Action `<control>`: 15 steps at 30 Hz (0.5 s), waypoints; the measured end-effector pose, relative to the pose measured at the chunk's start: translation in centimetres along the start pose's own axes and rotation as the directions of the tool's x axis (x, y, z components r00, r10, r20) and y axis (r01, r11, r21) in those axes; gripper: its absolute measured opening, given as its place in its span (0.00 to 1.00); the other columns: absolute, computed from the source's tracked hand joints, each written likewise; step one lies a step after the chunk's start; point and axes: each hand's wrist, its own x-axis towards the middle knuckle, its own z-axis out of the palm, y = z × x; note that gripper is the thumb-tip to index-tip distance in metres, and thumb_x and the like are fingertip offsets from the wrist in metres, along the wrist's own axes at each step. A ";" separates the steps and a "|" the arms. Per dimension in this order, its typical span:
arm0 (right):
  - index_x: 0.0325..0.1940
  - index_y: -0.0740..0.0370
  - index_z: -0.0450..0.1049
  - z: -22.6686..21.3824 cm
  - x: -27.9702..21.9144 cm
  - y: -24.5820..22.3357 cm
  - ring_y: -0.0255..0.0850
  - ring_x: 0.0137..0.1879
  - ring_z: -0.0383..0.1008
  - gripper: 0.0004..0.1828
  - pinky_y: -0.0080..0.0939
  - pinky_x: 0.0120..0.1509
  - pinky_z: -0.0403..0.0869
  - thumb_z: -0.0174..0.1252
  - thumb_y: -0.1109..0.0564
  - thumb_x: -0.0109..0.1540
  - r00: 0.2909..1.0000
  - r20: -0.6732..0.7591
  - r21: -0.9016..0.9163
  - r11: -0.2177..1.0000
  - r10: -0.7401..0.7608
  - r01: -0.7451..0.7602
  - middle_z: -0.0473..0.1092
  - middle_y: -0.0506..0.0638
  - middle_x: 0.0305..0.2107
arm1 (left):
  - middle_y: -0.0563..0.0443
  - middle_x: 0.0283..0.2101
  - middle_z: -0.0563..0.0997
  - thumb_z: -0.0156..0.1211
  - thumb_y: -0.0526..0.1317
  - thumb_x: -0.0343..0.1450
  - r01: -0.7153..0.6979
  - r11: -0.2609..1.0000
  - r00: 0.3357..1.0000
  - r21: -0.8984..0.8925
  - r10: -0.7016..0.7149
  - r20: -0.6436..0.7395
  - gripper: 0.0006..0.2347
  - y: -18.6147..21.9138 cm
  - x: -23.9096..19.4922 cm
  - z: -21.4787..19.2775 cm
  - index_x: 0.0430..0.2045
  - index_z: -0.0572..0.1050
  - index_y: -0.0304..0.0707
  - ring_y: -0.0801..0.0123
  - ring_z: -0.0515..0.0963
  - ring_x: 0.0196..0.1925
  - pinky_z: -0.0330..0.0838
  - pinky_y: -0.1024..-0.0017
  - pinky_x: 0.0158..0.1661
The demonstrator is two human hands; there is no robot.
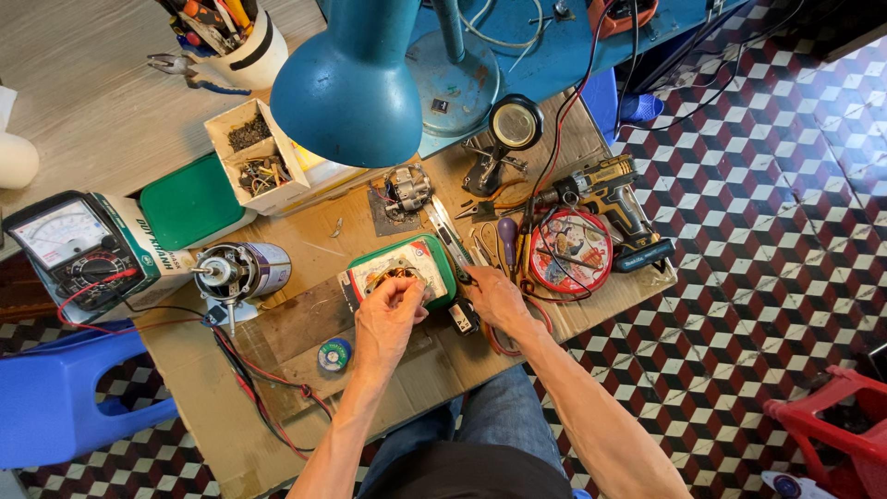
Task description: The person works on a small motor or fan assembly on a cluttered workbench. They use pliers to strip and adjust wires, then use a multimeter to test electrical continuity on the component. The person continues to manipulate the wires and component throughout the clip.
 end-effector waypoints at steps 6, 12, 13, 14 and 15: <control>0.52 0.59 0.78 -5.8 -3.5 -1.7 0.53 0.47 0.80 0.17 0.49 0.55 0.75 0.51 0.49 0.67 0.873 -0.219 0.112 0.900 0.437 -0.422 0.78 0.57 0.40 | 0.52 0.32 0.86 0.61 0.43 0.72 0.010 1.000 0.999 0.007 -0.010 -0.035 0.11 0.4 -0.3 0.2 0.36 0.82 0.32 0.77 0.82 0.30 0.79 0.76 0.35; 0.47 0.61 0.79 -8.8 -2.2 -0.4 0.59 0.44 0.78 0.15 0.57 0.49 0.73 0.56 0.49 0.66 0.883 -0.351 -0.110 0.922 0.313 -0.370 0.79 0.59 0.37 | 0.53 0.31 0.86 0.62 0.43 0.72 -0.009 0.999 0.999 0.039 0.011 -0.043 0.11 0.6 -0.8 0.6 0.36 0.82 0.32 0.77 0.82 0.30 0.79 0.76 0.35; 0.49 0.62 0.77 -8.3 -1.2 0.3 0.60 0.43 0.78 0.17 0.58 0.48 0.73 0.56 0.47 0.66 0.894 -0.276 -0.185 0.893 0.353 -0.410 0.78 0.61 0.36 | 0.53 0.30 0.86 0.62 0.43 0.72 -0.020 0.999 0.998 0.039 0.022 -0.051 0.11 0.5 -0.9 0.7 0.37 0.82 0.33 0.77 0.82 0.30 0.79 0.76 0.35; 0.50 0.63 0.74 -7.7 0.0 1.0 0.61 0.42 0.78 0.19 0.59 0.47 0.74 0.57 0.46 0.65 0.895 -0.204 -0.264 0.858 0.397 -0.441 0.77 0.62 0.34 | 0.53 0.30 0.86 0.62 0.43 0.71 -0.030 0.999 0.998 0.039 0.032 -0.058 0.11 0.5 -0.9 0.8 0.37 0.82 0.33 0.77 0.82 0.30 0.79 0.76 0.35; 0.52 0.63 0.72 -7.0 0.9 1.7 0.62 0.42 0.78 0.21 0.60 0.47 0.74 0.57 0.44 0.64 0.889 -0.130 -0.344 0.821 0.439 -0.456 0.77 0.64 0.32 | 0.52 0.29 0.85 0.62 0.43 0.71 -0.039 0.998 0.996 0.039 0.042 -0.073 0.11 0.4 -0.9 0.9 0.37 0.82 0.33 0.77 0.82 0.30 0.78 0.76 0.34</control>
